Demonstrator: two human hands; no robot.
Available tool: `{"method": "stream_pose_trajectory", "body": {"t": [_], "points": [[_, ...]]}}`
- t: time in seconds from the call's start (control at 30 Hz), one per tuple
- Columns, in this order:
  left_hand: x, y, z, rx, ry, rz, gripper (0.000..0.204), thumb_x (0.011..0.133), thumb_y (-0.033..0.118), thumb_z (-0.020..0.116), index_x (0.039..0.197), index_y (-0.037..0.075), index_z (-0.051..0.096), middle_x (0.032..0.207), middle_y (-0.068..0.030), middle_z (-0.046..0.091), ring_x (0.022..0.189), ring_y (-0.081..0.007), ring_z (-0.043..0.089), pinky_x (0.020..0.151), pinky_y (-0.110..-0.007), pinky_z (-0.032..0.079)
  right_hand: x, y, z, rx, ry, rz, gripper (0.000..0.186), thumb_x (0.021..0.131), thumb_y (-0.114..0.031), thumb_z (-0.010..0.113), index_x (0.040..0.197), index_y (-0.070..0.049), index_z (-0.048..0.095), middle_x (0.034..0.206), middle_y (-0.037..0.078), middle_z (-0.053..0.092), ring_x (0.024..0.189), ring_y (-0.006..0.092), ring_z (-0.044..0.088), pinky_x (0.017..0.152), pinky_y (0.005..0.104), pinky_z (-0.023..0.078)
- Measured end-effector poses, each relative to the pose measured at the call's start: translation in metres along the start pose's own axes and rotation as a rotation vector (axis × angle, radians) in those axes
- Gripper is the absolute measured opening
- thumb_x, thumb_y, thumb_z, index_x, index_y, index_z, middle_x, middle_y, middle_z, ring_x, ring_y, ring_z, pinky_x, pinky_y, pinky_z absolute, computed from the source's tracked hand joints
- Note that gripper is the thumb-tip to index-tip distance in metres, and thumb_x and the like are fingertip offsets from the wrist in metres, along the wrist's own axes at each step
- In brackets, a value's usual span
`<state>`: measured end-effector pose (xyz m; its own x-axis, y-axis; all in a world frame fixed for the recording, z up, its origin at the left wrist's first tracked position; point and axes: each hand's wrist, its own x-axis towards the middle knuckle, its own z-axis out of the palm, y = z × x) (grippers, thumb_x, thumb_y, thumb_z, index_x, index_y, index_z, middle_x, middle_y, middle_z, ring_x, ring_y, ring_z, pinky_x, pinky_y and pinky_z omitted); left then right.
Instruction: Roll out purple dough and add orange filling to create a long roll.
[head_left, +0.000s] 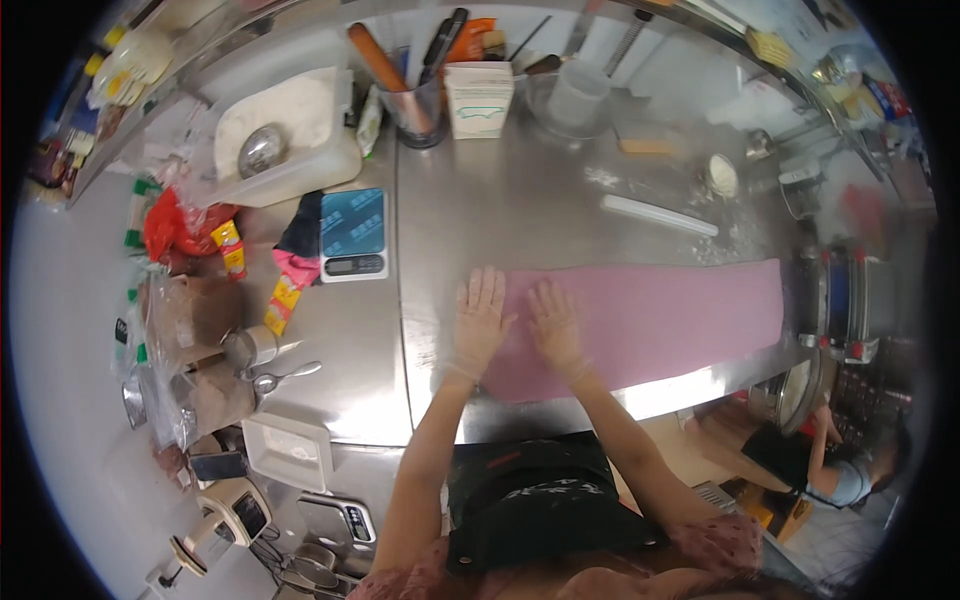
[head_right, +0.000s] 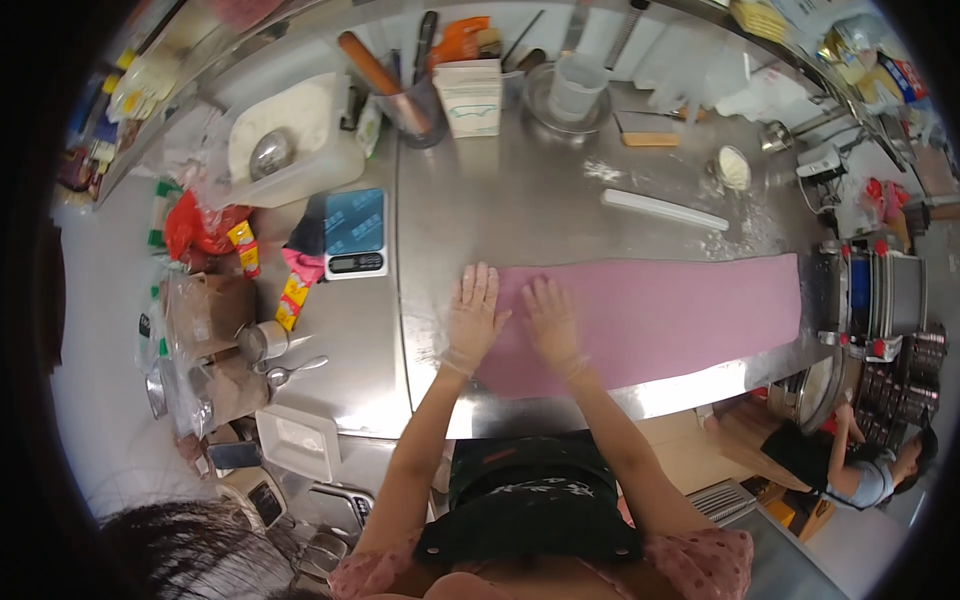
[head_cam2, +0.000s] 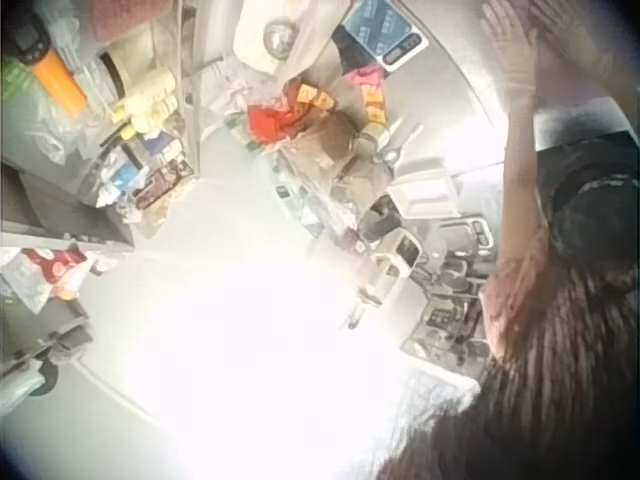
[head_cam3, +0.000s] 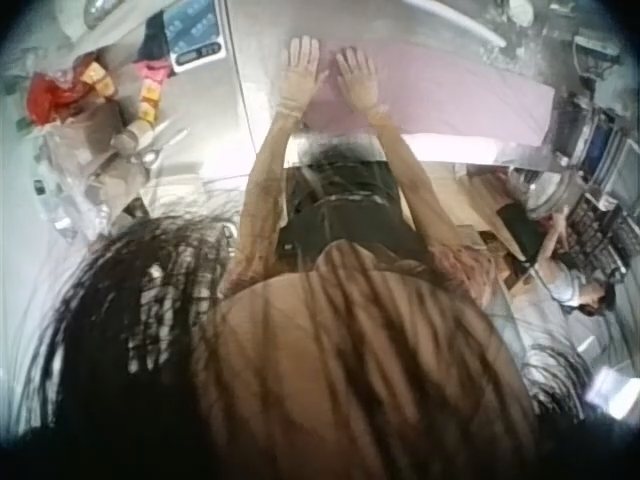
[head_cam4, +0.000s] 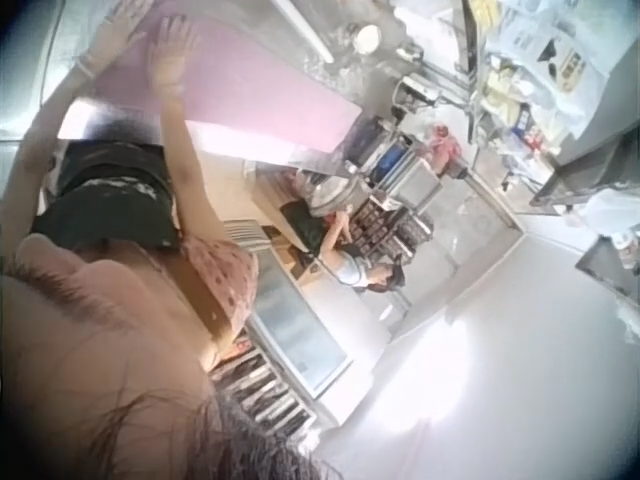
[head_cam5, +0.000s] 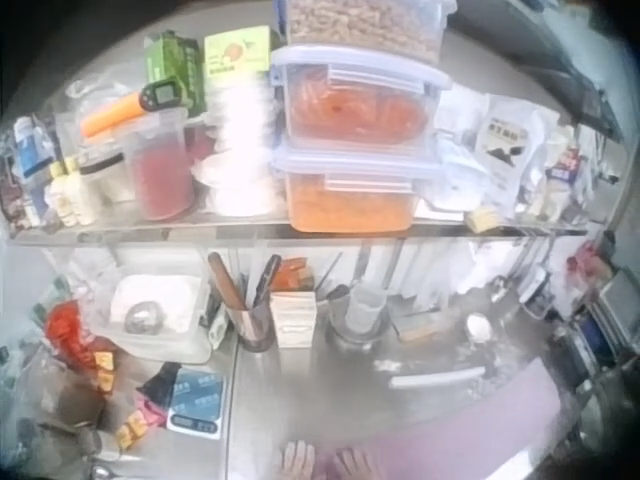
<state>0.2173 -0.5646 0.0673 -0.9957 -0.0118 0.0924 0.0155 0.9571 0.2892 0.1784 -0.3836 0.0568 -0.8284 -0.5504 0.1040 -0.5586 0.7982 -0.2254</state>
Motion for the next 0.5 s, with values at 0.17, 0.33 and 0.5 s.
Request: {"method": "stream_pose_trajectory", "body": {"t": [0.17,0.33,0.5], "points": [[0.008,0.008,0.025,0.001,-0.192,-0.020,0.082,0.090,0.048,0.057,0.151,0.000,0.029,0.158,-0.0187,0.028,0.147,-0.0362,0.023,0.119,-0.052,0.017,-0.024,0.023,-0.011,0.059,-0.129,0.042,0.067,0.088,-0.032,0.061,0.147,-0.007,0.040,0.152,0.020,0.035,0.141,0.0403,0.031,0.116,0.0554,0.022],[-0.005,0.012,0.026,0.175,-0.130,-0.118,0.083,0.092,0.051,0.052,0.151,-0.002,0.028,0.158,-0.0190,0.028,0.147,-0.0371,0.024,0.119,-0.053,0.018,-0.023,0.036,-0.017,0.136,-0.127,-0.032,0.072,0.087,-0.033,0.064,0.149,-0.008,0.037,0.155,0.020,0.032,0.143,0.0414,0.029,0.117,0.0551,0.021],[-0.033,0.033,0.034,0.053,-0.095,-0.118,0.082,0.092,0.051,0.052,0.151,-0.001,0.030,0.156,-0.0223,0.029,0.146,-0.0377,0.025,0.118,-0.053,0.020,-0.042,0.038,-0.017,0.120,-0.216,-0.078,0.079,0.083,-0.036,0.069,0.150,-0.009,0.036,0.156,0.020,0.031,0.144,0.0417,0.026,0.117,0.0564,0.019]]}}
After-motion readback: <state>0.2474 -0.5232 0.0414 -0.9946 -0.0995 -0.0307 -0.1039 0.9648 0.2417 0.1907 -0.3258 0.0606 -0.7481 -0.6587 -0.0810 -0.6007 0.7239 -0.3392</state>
